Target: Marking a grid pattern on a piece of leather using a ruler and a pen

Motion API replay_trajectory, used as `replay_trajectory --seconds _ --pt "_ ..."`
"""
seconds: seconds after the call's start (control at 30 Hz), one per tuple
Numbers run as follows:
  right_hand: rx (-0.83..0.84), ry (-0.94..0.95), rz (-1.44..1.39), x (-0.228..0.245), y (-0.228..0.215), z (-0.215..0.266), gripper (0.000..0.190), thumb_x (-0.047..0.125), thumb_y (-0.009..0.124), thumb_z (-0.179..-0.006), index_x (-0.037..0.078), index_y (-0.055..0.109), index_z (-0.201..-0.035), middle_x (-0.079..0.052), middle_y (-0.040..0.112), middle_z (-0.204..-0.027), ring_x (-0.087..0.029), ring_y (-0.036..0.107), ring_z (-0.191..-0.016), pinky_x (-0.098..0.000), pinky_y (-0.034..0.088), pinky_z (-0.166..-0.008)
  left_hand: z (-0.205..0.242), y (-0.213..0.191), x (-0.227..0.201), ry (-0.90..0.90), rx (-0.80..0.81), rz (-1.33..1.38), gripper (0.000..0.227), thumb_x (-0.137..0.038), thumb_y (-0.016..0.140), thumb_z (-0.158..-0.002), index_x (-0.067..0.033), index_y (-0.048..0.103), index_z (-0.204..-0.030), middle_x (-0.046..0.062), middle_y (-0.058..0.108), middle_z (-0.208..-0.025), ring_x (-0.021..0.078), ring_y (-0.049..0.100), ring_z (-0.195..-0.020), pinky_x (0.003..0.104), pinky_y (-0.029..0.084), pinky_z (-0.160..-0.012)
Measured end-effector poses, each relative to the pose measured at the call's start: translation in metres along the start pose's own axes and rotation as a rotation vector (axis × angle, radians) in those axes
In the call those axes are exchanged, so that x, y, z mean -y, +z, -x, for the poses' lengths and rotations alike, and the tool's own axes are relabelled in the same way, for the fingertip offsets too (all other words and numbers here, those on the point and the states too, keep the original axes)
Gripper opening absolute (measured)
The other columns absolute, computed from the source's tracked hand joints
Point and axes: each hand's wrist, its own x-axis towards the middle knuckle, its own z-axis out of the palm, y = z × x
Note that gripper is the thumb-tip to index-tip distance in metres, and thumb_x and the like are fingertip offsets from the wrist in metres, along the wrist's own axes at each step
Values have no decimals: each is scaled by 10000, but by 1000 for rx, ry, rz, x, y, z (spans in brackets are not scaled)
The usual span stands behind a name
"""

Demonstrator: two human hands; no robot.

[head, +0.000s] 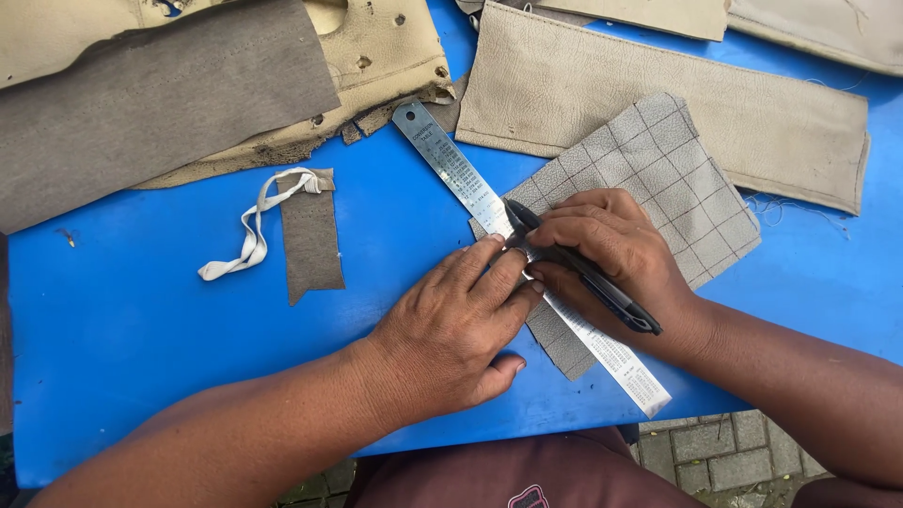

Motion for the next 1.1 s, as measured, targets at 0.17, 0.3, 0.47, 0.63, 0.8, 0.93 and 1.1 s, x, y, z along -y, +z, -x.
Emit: replay_trajectory --seconds 0.17,0.3,0.47,0.63,0.8,0.93,1.1 --pt "-8 12 279 7 5 8 129 221 669 -1019 168 685 -1135 33 726 -1147 -271 632 -1152 -448 391 -944 3 3 -3 -16 -19 -30 712 -395 820 -655 -35 663 -1249 191 549 -1325 403 531 -1280 500 518 -1037" --pt "5 11 357 9 7 11 161 254 637 -1036 189 679 -1177 46 720 -1200 -274 627 -1181 -448 374 -972 5 4 -5 -27 -18 -90 765 -433 829 -660 -50 655 -1299 188 555 -1337 380 544 -1265 476 519 -1035" --pt "58 29 396 8 7 14 222 311 575 -1043 218 668 -1222 41 702 -1260 -269 598 -1195 -462 364 -962 6 5 -5 -21 -33 -116 763 -438 833 -651 -52 661 -1287 181 565 -1295 371 562 -1210 462 527 -1000" --pt "100 19 294 12 3 22 234 258 566 -1032 187 663 -1233 -8 694 -1258 -248 613 -1171 -417 374 -958 6 5 -4 -20 -42 -97 759 -426 809 -653 -58 656 -1299 168 562 -1244 360 557 -1192 457 527 -1000" --pt "56 -40 271 14 7 35 190 156 566 -1048 133 681 -1197 -18 728 -1215 -248 637 -1106 -383 428 -908 8 6 -4 -3 -45 -143 791 -487 854 -644 -44 674 -1275 150 575 -1217 349 565 -1182 440 545 -959" --pt "99 -24 238 20 8 37 271 174 484 -1066 80 641 -1265 -76 704 -1255 -300 635 -1113 -407 504 -971 7 6 -4 15 -41 -148 741 -511 855 -639 -47 680 -1190 158 575 -1192 351 552 -1169 439 534 -955" --pt "96 -8 188 27 10 38 293 145 466 -1067 18 605 -1291 -178 672 -1294 -384 613 -1131 -467 530 -999 4 3 -4 12 -37 -154 705 -499 848 -631 -60 668 -1153 137 556 -1146 331 550 -1119 428 537 -887"
